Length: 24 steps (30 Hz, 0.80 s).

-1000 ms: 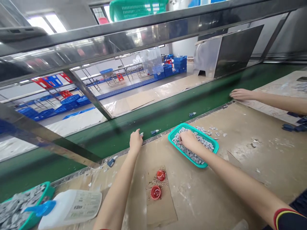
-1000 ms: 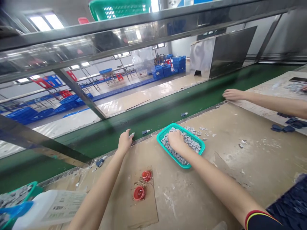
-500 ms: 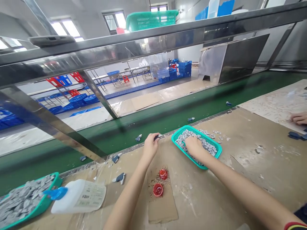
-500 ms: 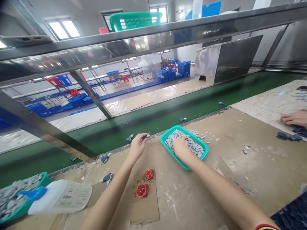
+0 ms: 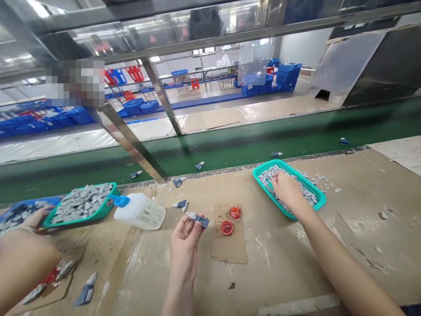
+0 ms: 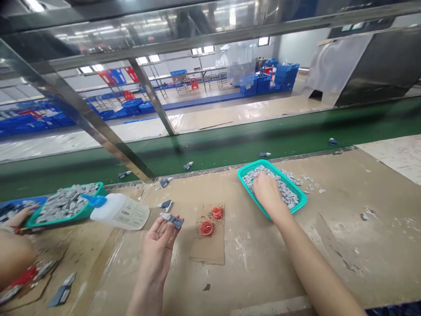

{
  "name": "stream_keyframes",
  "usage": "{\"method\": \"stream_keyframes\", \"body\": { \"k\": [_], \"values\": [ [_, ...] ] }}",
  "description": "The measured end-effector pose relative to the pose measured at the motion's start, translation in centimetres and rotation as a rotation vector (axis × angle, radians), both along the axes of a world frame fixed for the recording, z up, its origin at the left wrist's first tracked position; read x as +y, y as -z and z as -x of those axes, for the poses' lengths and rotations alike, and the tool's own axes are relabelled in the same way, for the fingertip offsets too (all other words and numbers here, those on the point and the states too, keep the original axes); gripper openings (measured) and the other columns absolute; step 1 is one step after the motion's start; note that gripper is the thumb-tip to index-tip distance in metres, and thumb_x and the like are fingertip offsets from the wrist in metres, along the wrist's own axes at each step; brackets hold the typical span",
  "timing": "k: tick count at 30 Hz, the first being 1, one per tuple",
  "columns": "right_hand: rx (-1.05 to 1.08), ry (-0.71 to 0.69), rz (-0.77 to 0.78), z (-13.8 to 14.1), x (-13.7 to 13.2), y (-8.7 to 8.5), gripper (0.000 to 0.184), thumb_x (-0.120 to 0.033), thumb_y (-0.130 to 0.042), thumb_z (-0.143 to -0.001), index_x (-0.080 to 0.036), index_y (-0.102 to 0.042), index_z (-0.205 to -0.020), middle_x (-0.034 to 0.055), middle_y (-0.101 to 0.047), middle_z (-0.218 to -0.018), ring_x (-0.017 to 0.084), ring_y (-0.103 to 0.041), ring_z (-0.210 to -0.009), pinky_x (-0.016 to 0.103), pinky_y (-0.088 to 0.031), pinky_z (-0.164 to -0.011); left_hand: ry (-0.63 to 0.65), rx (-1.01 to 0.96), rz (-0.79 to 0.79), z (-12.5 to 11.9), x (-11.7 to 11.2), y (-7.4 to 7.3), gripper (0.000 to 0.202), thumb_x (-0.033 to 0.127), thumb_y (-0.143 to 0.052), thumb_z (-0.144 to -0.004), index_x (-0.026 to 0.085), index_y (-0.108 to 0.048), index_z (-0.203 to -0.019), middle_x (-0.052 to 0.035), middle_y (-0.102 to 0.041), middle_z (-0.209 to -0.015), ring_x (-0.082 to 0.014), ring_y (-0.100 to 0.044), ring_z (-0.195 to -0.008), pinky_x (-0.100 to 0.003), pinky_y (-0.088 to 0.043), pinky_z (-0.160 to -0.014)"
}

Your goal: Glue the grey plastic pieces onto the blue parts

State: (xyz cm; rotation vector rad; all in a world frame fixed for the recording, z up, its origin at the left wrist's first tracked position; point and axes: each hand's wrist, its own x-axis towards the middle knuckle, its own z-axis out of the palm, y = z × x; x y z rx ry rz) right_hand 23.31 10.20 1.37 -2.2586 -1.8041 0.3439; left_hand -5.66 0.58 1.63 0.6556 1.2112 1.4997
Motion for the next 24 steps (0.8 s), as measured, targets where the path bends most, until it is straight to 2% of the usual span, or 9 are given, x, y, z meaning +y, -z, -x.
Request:
{"method": "stream_keyframes", "body": {
  "k": [3,5,7,10,13,16,24],
  "values": [
    [0.315,-0.093,-0.169,1.4,-2.6,-0.1,0.028,-0.027,-0.041,-0.091,-0.019,-0.064,-0.103,0.0076,-0.07,-0.092,0.021,-0.064,-0.08,0.028,-0.043,-0.067,-0.031,-0.039,0.02,0.0,-0.6,0.8,0.038,0.026,-0.082,-0.058,0.014,-0.062,-0.088,-0.0075,-0.071,-0.089,-0.0167,-0.068,-0.083,-0.025,-0.053,-0.077],
    [0.583,-0.156,-0.22,3.1,-4.3,0.5,0.026,-0.034,-0.047,-0.088,-0.022,-0.065,-0.103,0.0046,-0.071,-0.087,0.019,-0.064,-0.074,0.027,-0.045,-0.065,-0.03,-0.033,0.032,0.1,-0.6,1.1,0.037,0.025,-0.082,-0.057,0.013,-0.062,-0.086,-0.0085,-0.072,-0.088,-0.0175,-0.068,-0.081,-0.026,-0.053,-0.077],
    [0.808,-0.137,-0.236,5.0,-5.6,1.7,0.028,-0.039,-0.053,-0.085,-0.02,-0.064,-0.103,0.0056,-0.071,-0.085,0.019,-0.065,-0.071,0.027,-0.048,-0.064,-0.032,-0.024,0.032,0.2,-0.6,1.1,0.037,0.025,-0.082,-0.057,0.013,-0.062,-0.086,-0.0091,-0.072,-0.089,-0.0183,-0.068,-0.082,-0.026,-0.053,-0.078],
    [1.04,-0.066,-0.178,7.4,-6.3,3.6,0.031,-0.045,-0.06,-0.079,-0.016,-0.064,-0.088,0.0085,-0.071,-0.079,0.019,-0.065,-0.064,0.028,-0.05,-0.061,-0.029,-0.019,0.019,0.1,-0.4,1.0,0.037,0.026,-0.081,-0.058,0.013,-0.062,-0.087,-0.0092,-0.071,-0.091,-0.0197,-0.068,-0.084,-0.028,-0.053,-0.078],
    [1.135,-0.068,-0.128,8.5,-5.9,4.7,0.032,-0.045,-0.066,-0.073,-0.014,-0.066,-0.078,0.0096,-0.071,-0.077,0.02,-0.065,-0.069,0.029,-0.05,-0.065,-0.011,-0.017,0.016,-0.4,-0.6,0.9,0.037,0.026,-0.081,-0.058,0.013,-0.063,-0.087,-0.0096,-0.071,-0.091,-0.0206,-0.068,-0.084,-0.03,-0.053,-0.078],
    [1.173,-0.061,-0.107,8.6,-5.6,5.0,0.031,-0.043,-0.069,-0.07,-0.013,-0.07,-0.078,0.0089,-0.072,-0.08,0.021,-0.065,-0.076,0.03,-0.049,-0.07,-0.003,-0.039,0.03,-0.9,-1.1,0.8,0.036,0.027,-0.081,-0.058,0.014,-0.062,-0.086,-0.0097,-0.071,-0.09,-0.0205,-0.068,-0.081,-0.03,-0.053,-0.077],
    [1.344,0.056,0.014,8.8,-5.6,5.6,0.036,-0.04,-0.077,-0.063,-0.011,-0.07,-0.084,0.0102,-0.071,-0.077,0.019,-0.064,-0.071,0.026,-0.045,-0.062,0.021,-0.032,0.051,-1.2,-1.5,0.7,0.034,0.025,-0.08,-0.057,0.014,-0.064,-0.084,-0.0095,-0.072,-0.09,-0.0207,-0.068,-0.083,-0.029,-0.052,-0.077]
  ]
}}
